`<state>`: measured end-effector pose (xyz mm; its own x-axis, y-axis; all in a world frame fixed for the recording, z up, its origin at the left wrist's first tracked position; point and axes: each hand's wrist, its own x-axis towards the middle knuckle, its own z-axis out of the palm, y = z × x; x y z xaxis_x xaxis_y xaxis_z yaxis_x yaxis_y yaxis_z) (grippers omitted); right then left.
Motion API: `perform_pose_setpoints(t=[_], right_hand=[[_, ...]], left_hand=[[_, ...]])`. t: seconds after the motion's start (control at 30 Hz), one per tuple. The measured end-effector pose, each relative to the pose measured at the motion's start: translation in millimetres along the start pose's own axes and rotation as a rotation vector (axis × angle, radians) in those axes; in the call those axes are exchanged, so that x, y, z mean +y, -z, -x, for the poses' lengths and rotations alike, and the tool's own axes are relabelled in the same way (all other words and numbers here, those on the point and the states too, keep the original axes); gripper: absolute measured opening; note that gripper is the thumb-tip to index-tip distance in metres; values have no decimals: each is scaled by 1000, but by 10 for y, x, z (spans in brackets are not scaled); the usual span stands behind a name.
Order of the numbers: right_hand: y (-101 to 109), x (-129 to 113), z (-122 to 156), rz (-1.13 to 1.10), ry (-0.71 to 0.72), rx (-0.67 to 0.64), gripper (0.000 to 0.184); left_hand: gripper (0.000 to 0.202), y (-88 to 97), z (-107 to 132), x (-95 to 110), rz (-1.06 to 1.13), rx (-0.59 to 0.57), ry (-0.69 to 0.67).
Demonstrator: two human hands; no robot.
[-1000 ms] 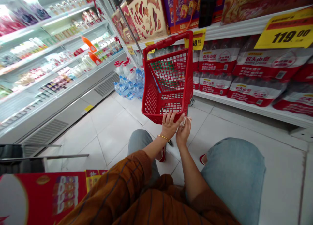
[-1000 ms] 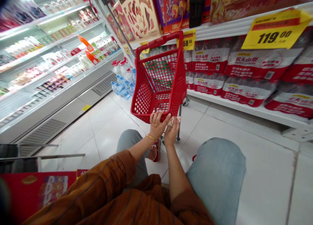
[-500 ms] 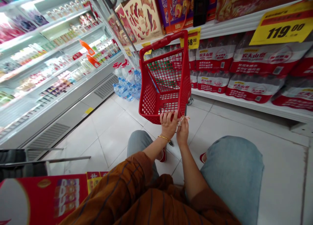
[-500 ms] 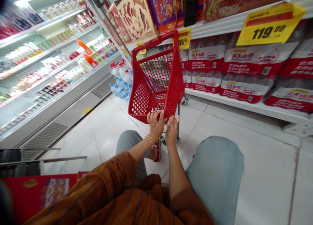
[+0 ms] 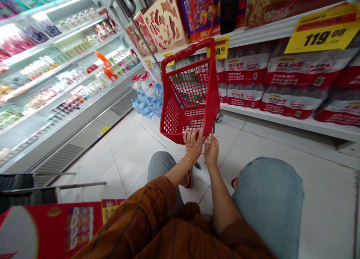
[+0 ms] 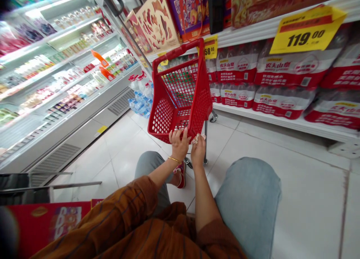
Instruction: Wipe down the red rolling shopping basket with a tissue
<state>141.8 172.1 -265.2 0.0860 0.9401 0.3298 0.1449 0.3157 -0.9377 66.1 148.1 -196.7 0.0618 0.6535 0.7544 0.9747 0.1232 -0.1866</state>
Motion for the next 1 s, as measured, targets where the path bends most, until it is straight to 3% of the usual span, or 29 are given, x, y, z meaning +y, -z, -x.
perform_pose_setpoints(t=[0.13, 0.23, 0.53, 0.67, 0.83, 1.0], right_hand=[[113, -294, -170, 22, 145, -50, 50], [147, -360, -232, 11, 199, -82, 52], [-6, 51, -108, -36, 28, -74, 47], [-27, 83, -92, -45, 19, -89, 47], [40, -121, -142, -15, 32, -138, 49], [139, -519, -234, -35, 187, -159, 52]], left_hand=[[37, 14, -11, 9, -6, 35, -4], [36, 42, -24, 21, 22, 18, 20], [34, 170, -57, 7, 37, -10, 61], [34, 209, -37, -21, 84, -65, 113], [34, 248, -8, -85, 128, -57, 116], [33, 308, 8, -159, 176, -84, 130]])
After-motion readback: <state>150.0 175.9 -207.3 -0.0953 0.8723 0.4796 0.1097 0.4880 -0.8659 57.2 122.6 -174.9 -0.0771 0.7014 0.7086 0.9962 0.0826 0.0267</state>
